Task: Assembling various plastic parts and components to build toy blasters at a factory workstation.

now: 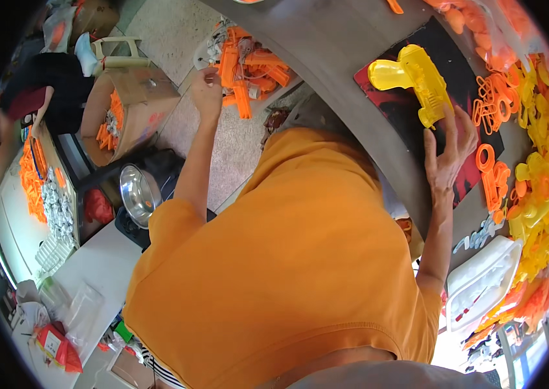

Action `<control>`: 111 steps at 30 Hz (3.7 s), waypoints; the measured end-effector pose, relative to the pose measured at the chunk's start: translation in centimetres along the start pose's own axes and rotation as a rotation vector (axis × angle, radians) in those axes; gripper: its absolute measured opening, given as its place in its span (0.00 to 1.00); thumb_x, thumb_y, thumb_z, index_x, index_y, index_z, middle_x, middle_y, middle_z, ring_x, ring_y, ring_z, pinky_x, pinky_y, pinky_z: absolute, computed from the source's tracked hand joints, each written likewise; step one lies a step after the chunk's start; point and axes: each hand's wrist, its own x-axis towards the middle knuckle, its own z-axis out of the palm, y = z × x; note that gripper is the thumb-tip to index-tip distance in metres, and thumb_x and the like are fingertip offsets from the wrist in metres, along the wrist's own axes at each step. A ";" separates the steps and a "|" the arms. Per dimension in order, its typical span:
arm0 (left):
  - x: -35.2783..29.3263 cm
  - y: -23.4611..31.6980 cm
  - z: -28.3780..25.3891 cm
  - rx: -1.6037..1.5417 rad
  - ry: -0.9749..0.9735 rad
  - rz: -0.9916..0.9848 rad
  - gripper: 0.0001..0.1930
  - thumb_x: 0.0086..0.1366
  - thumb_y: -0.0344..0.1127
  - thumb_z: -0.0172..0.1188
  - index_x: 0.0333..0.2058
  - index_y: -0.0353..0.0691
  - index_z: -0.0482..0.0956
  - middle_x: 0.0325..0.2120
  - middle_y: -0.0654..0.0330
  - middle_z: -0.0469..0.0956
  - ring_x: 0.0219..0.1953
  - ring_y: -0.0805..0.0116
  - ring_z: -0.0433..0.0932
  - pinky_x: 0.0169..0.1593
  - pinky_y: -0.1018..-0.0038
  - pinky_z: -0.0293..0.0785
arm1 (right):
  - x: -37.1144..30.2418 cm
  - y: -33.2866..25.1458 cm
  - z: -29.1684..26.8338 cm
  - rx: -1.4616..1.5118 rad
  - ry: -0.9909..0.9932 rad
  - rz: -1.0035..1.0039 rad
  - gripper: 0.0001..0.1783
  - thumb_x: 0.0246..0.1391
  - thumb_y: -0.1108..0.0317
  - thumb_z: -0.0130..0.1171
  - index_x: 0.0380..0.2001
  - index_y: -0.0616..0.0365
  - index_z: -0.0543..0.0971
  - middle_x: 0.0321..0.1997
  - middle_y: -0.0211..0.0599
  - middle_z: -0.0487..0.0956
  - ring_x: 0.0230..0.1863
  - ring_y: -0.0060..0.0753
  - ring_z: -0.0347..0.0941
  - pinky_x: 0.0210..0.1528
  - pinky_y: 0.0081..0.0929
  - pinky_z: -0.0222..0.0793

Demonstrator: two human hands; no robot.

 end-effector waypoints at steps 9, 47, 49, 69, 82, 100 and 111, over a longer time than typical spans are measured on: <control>-4.1 0.4 2.9 0.254 0.067 0.290 0.08 0.55 0.29 0.64 0.35 0.34 0.79 0.30 0.55 0.78 0.31 0.59 0.76 0.38 0.66 0.72 | -0.2 0.2 0.5 -0.014 0.028 -0.008 0.25 0.59 0.63 0.58 0.60 0.52 0.72 0.64 0.42 0.64 0.65 0.46 0.56 0.67 0.43 0.50; 0.6 18.6 -7.5 -0.675 -0.362 0.324 0.07 0.62 0.22 0.61 0.40 0.33 0.80 0.34 0.61 0.81 0.37 0.76 0.78 0.45 0.81 0.73 | 7.7 -15.6 1.5 1.014 -0.004 -0.131 0.18 0.59 0.73 0.55 0.53 0.60 0.73 0.47 0.40 0.78 0.52 0.33 0.75 0.54 0.27 0.69; -0.5 21.5 -8.4 -0.625 -0.449 0.480 0.09 0.59 0.19 0.61 0.39 0.34 0.81 0.39 0.59 0.80 0.41 0.73 0.77 0.48 0.80 0.71 | 9.1 -17.9 1.4 1.123 0.103 -0.132 0.20 0.60 0.71 0.56 0.55 0.59 0.71 0.46 0.39 0.78 0.52 0.32 0.74 0.53 0.27 0.70; 0.7 28.7 13.9 -0.032 -0.664 1.197 0.24 0.60 0.51 0.63 0.51 0.44 0.77 0.51 0.54 0.73 0.55 0.56 0.68 0.59 0.62 0.62 | -1.1 -0.7 -13.7 1.160 0.371 0.530 0.12 0.64 0.66 0.51 0.43 0.64 0.76 0.21 0.30 0.75 0.22 0.19 0.69 0.34 0.21 0.69; -4.6 32.4 16.2 -0.559 -1.118 0.613 0.16 0.59 0.27 0.63 0.45 0.35 0.73 0.35 0.58 0.80 0.39 0.68 0.80 0.46 0.74 0.74 | 2.7 1.3 -2.7 0.477 -0.104 0.667 0.10 0.50 0.64 0.62 0.31 0.59 0.81 0.24 0.37 0.82 0.28 0.34 0.80 0.34 0.28 0.73; -6.0 34.1 14.5 -0.353 -0.997 0.625 0.13 0.59 0.24 0.57 0.43 0.36 0.72 0.34 0.48 0.79 0.37 0.49 0.80 0.43 0.65 0.74 | 1.9 0.8 -1.7 0.382 0.114 0.566 0.09 0.47 0.68 0.66 0.25 0.63 0.78 0.26 0.33 0.77 0.26 0.23 0.72 0.30 0.22 0.68; -4.7 32.3 14.8 -0.392 -1.214 0.551 0.16 0.56 0.24 0.60 0.44 0.37 0.71 0.32 0.50 0.79 0.38 0.49 0.80 0.44 0.64 0.74 | 2.8 1.3 -2.1 0.635 -0.147 0.722 0.12 0.46 0.62 0.65 0.23 0.60 0.77 0.23 0.33 0.79 0.24 0.34 0.75 0.29 0.31 0.68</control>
